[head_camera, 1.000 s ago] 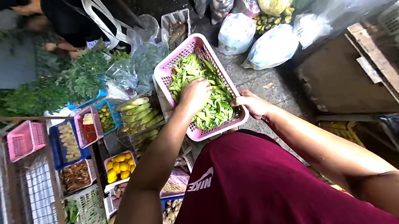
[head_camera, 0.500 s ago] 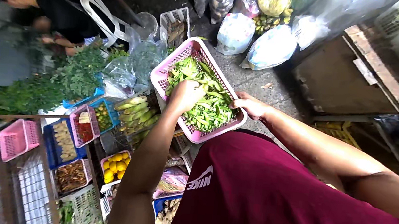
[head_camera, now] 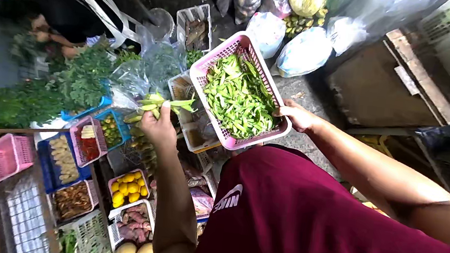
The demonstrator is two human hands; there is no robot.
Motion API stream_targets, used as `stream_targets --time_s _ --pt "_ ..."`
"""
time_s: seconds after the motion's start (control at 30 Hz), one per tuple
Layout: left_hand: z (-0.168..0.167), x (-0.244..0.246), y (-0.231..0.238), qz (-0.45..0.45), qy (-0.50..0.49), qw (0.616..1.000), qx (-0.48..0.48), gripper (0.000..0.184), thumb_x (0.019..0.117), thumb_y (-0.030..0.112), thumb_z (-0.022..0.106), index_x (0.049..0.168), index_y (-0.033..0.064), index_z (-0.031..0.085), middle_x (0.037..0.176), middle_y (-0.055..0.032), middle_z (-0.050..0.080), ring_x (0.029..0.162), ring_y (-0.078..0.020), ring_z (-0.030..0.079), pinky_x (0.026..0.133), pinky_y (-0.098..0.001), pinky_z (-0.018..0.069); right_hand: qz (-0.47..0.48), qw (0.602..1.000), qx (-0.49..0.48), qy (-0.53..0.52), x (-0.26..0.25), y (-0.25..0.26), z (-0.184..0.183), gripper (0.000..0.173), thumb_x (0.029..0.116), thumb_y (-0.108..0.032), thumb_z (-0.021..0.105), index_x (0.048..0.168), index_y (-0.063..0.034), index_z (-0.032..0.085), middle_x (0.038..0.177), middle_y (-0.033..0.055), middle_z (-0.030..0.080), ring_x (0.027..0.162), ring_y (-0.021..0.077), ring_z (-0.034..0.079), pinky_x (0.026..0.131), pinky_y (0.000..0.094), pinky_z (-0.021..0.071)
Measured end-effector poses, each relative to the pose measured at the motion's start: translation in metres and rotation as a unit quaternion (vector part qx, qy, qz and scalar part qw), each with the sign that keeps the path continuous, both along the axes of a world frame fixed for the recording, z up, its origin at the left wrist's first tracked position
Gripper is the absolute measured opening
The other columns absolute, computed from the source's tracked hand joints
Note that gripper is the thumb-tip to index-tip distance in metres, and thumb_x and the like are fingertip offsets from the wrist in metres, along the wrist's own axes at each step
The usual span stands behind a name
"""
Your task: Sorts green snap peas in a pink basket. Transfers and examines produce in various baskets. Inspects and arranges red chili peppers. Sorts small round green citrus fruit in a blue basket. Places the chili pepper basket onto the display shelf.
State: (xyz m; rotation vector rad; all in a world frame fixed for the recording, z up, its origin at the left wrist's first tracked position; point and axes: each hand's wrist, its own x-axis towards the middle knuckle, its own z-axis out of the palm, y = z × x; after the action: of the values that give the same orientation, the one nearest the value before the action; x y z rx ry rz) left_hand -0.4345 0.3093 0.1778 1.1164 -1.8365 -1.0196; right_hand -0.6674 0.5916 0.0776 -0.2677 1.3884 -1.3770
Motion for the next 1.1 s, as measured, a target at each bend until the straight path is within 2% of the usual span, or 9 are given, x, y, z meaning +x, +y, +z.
stream_targets --time_s 0.07,0.13,0.23,0.4,0.53,0.73,0.87,0.97,1.1 --pt "-0.031 0.010 -0.004 0.047 -0.125 0.991 0.026 0.030 0.0986 0.035 0.070 0.094 0.0064 0.066 0.081 -0.0046 0.066 0.073 -0.0144 0.066 0.072 -0.0379 0.0573 -0.010 1.000 0.000 -0.003 -0.002 0.004 -0.002 0.044 0.0762 -0.032 0.069 0.114 -0.0100 0.068 0.093 0.0053 0.074 0.080 0.0146 0.073 0.071 0.0367 0.0625" --pt "-0.064 0.018 -0.014 -0.019 -0.298 0.951 0.083 0.041 0.1003 0.040 0.066 0.108 -0.0003 0.069 0.096 -0.0189 0.070 0.090 -0.0322 0.070 0.085 -0.0568 0.0555 -0.012 1.000 0.005 -0.001 -0.003 0.004 -0.001 0.043 0.0772 -0.031 0.067 0.115 -0.0101 0.067 0.093 0.0052 0.074 0.081 0.0143 0.073 0.072 0.0366 0.0627" --pt "-0.081 0.017 -0.022 -0.140 -0.481 0.856 0.128 0.038 0.1000 0.037 0.066 0.122 0.0058 0.071 0.113 -0.0186 0.074 0.107 -0.0384 0.070 0.096 -0.0656 0.0526 -0.006 1.000 0.010 0.011 -0.003 0.004 0.003 0.041 0.0785 -0.028 0.065 0.115 -0.0090 0.067 0.094 0.0056 0.074 0.083 0.0144 0.073 0.073 0.0368 0.0625" --pt "-0.017 -0.038 0.031 -0.165 -0.337 0.926 0.033 0.022 0.0996 0.025 0.068 0.105 0.0046 0.072 0.098 -0.0124 0.074 0.090 -0.0257 0.071 0.086 -0.0507 0.0584 -0.006 1.000 0.009 0.009 -0.001 0.000 0.005 0.044 0.0765 -0.031 0.069 0.114 -0.0088 0.066 0.092 0.0053 0.074 0.080 0.0145 0.073 0.072 0.0359 0.0628" --pt "-0.019 -0.077 0.046 -0.219 -0.392 0.893 -0.017 0.022 0.0970 0.028 0.070 0.104 0.0067 0.075 0.102 -0.0100 0.073 0.096 -0.0259 0.069 0.091 -0.0509 0.0555 0.000 1.000 -0.002 0.009 0.004 -0.007 0.009 0.043 0.0758 -0.029 0.068 0.114 -0.0090 0.068 0.094 0.0059 0.075 0.082 0.0154 0.073 0.073 0.0371 0.0628" --pt "-0.004 -0.072 0.043 -0.249 -0.273 0.926 -0.074 0.010 0.0988 0.014 0.064 0.103 0.0077 0.070 0.096 -0.0075 0.072 0.082 -0.0173 0.070 0.077 -0.0401 0.0601 0.011 1.000 -0.012 0.005 0.005 -0.013 0.006 0.044 0.0756 -0.030 0.069 0.114 -0.0085 0.068 0.093 0.0063 0.074 0.080 0.0151 0.073 0.071 0.0368 0.0624" --pt "-0.010 -0.097 0.048 -0.351 -0.364 0.852 -0.132 0.026 0.1015 0.009 0.054 0.116 0.0109 0.076 0.110 -0.0097 0.071 0.108 -0.0257 0.068 0.097 -0.0468 0.0549 0.023 1.000 -0.011 0.010 0.005 -0.017 0.007 0.043 0.0752 -0.032 0.070 0.111 -0.0084 0.069 0.092 0.0067 0.074 0.079 0.0154 0.072 0.071 0.0371 0.0620" --pt "-0.017 -0.112 0.050 -0.357 -0.482 0.784 -0.160 0.029 0.1005 0.031 0.062 0.117 0.0119 0.075 0.115 -0.0107 0.069 0.117 -0.0303 0.064 0.103 -0.0498 0.0510 0.032 0.999 -0.003 0.012 0.003 -0.019 0.013 0.043 0.0754 -0.030 0.069 0.112 -0.0077 0.069 0.093 0.0069 0.074 0.081 0.0155 0.072 0.072 0.0364 0.0620" --pt "-0.022 -0.106 0.050 -0.353 -0.430 0.813 -0.170 0.016 0.0973 0.020 0.065 0.106 0.0124 0.076 0.106 -0.0074 0.069 0.110 -0.0265 0.064 0.098 -0.0473 0.0526 0.037 0.999 -0.015 0.017 0.002 -0.019 0.007 0.046 0.0748 -0.033 0.071 0.113 -0.0083 0.070 0.093 0.0073 0.075 0.081 0.0158 0.073 0.072 0.0378 0.0622"
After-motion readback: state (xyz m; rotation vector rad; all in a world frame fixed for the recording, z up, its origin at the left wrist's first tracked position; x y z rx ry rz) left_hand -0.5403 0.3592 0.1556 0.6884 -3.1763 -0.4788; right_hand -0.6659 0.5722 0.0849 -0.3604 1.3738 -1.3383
